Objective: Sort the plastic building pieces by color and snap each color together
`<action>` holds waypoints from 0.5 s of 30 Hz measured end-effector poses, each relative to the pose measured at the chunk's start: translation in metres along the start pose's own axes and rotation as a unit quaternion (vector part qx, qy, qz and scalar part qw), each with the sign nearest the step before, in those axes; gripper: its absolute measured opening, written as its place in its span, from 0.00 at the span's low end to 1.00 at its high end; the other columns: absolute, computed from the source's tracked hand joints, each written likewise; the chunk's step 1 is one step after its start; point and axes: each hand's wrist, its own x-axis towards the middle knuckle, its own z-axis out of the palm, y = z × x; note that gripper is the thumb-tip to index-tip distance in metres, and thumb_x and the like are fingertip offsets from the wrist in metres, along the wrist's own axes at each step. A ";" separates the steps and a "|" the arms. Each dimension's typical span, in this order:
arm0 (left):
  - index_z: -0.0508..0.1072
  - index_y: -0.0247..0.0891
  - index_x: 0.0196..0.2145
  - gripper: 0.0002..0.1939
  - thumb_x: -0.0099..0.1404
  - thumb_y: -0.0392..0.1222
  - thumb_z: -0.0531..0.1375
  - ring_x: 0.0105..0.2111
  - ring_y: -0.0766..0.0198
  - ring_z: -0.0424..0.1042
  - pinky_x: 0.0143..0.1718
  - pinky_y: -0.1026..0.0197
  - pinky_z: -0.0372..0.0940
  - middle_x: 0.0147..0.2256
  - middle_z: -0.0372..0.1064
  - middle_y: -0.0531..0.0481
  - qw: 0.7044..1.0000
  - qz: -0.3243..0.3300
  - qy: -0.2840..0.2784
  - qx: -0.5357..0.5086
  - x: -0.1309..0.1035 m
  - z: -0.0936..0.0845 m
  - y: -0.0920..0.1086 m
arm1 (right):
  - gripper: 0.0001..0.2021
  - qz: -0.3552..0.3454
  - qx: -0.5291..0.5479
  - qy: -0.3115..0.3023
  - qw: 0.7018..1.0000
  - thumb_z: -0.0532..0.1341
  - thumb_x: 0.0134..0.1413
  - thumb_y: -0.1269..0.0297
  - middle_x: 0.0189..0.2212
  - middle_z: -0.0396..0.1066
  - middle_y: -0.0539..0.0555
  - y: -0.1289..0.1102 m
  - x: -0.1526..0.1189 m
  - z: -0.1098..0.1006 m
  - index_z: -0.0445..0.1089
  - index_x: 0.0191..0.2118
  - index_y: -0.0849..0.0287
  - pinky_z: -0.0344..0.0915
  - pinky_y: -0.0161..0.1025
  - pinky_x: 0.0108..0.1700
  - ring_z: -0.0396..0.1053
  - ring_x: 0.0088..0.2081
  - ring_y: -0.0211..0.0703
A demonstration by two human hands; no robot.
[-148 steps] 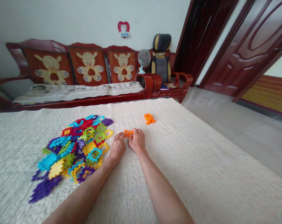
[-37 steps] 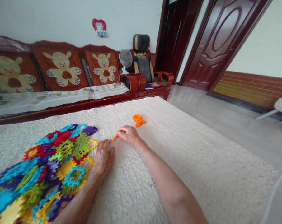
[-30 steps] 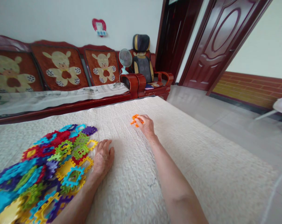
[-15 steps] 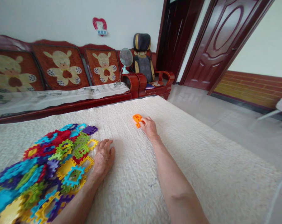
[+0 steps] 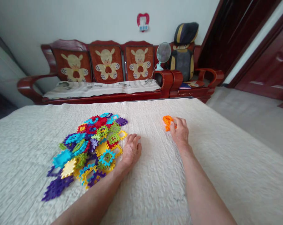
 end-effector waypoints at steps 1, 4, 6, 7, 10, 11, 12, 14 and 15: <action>0.73 0.35 0.45 0.15 0.61 0.31 0.54 0.55 0.51 0.61 0.59 0.48 0.60 0.49 0.68 0.40 1.000 -0.001 0.001 -0.005 0.000 0.000 0.000 | 0.15 -0.009 0.014 -0.003 1.000 0.53 0.59 0.61 0.44 0.70 0.62 -0.007 -0.001 0.002 0.71 0.47 0.61 0.68 0.46 0.48 0.71 0.42 0.48; 0.73 0.34 0.45 0.16 0.61 0.30 0.53 0.54 0.53 0.63 0.59 0.49 0.60 0.49 0.68 0.40 0.999 -0.021 0.016 -0.034 0.001 0.002 -0.002 | 0.14 -0.041 0.064 -0.064 0.995 0.52 0.59 0.62 0.41 0.72 0.60 -0.034 -0.009 0.010 0.70 0.45 0.59 0.68 0.43 0.46 0.70 0.40 0.46; 0.72 0.34 0.46 0.18 0.60 0.28 0.52 0.54 0.55 0.65 0.59 0.51 0.61 0.50 0.69 0.40 0.997 -0.048 0.025 -0.058 0.004 0.004 -0.005 | 0.15 -0.050 0.081 -0.141 0.985 0.51 0.59 0.64 0.40 0.72 0.59 -0.054 -0.020 0.015 0.70 0.45 0.59 0.67 0.42 0.45 0.70 0.40 0.45; 0.72 0.34 0.47 0.19 0.60 0.27 0.52 0.54 0.56 0.65 0.59 0.52 0.61 0.50 0.69 0.40 0.995 -0.064 0.021 -0.069 0.006 0.004 -0.006 | 0.15 -0.051 0.075 -0.183 0.979 0.50 0.59 0.65 0.40 0.72 0.59 -0.065 -0.025 0.017 0.71 0.45 0.59 0.66 0.41 0.46 0.69 0.41 0.46; 0.73 0.33 0.47 0.20 0.60 0.26 0.52 0.53 0.57 0.67 0.59 0.53 0.61 0.48 0.71 0.40 0.985 -0.138 -0.030 -0.102 0.017 -0.002 -0.007 | 0.15 -0.032 -0.001 -0.269 0.963 0.50 0.58 0.68 0.45 0.72 0.61 -0.094 -0.042 0.019 0.72 0.45 0.61 0.61 0.42 0.52 0.67 0.47 0.48; 0.73 0.33 0.48 0.19 0.61 0.27 0.53 0.52 0.56 0.68 0.58 0.53 0.62 0.48 0.72 0.40 0.979 -0.166 -0.046 -0.110 0.022 -0.005 -0.006 | 0.16 -0.020 -0.033 -0.283 0.958 0.50 0.58 0.70 0.47 0.71 0.61 -0.104 -0.047 0.019 0.72 0.46 0.61 0.59 0.42 0.53 0.66 0.48 0.48; 0.74 0.34 0.47 0.17 0.62 0.28 0.53 0.51 0.55 0.69 0.56 0.52 0.63 0.47 0.72 0.40 0.974 -0.186 -0.052 -0.115 0.027 -0.009 -0.005 | 0.17 -0.006 -0.063 -0.292 0.954 0.49 0.58 0.71 0.49 0.70 0.62 -0.115 -0.051 0.017 0.71 0.47 0.61 0.57 0.42 0.54 0.65 0.50 0.48; 0.74 0.36 0.47 0.13 0.66 0.35 0.55 0.48 0.55 0.70 0.52 0.52 0.67 0.47 0.72 0.41 0.970 -0.204 -0.055 -0.121 0.035 -0.019 0.000 | 0.18 0.027 -0.115 -0.308 0.944 0.48 0.58 0.74 0.52 0.67 0.63 -0.136 -0.058 0.013 0.70 0.49 0.62 0.56 0.44 0.53 0.63 0.52 0.50; 0.73 0.37 0.47 0.12 0.67 0.39 0.56 0.47 0.55 0.71 0.50 0.52 0.68 0.48 0.71 0.42 0.970 -0.204 -0.052 -0.124 0.038 -0.025 0.002 | 0.19 0.045 -0.135 -0.316 0.938 0.47 0.58 0.74 0.53 0.66 0.64 -0.146 -0.061 0.010 0.69 0.50 0.62 0.56 0.46 0.53 0.62 0.53 0.51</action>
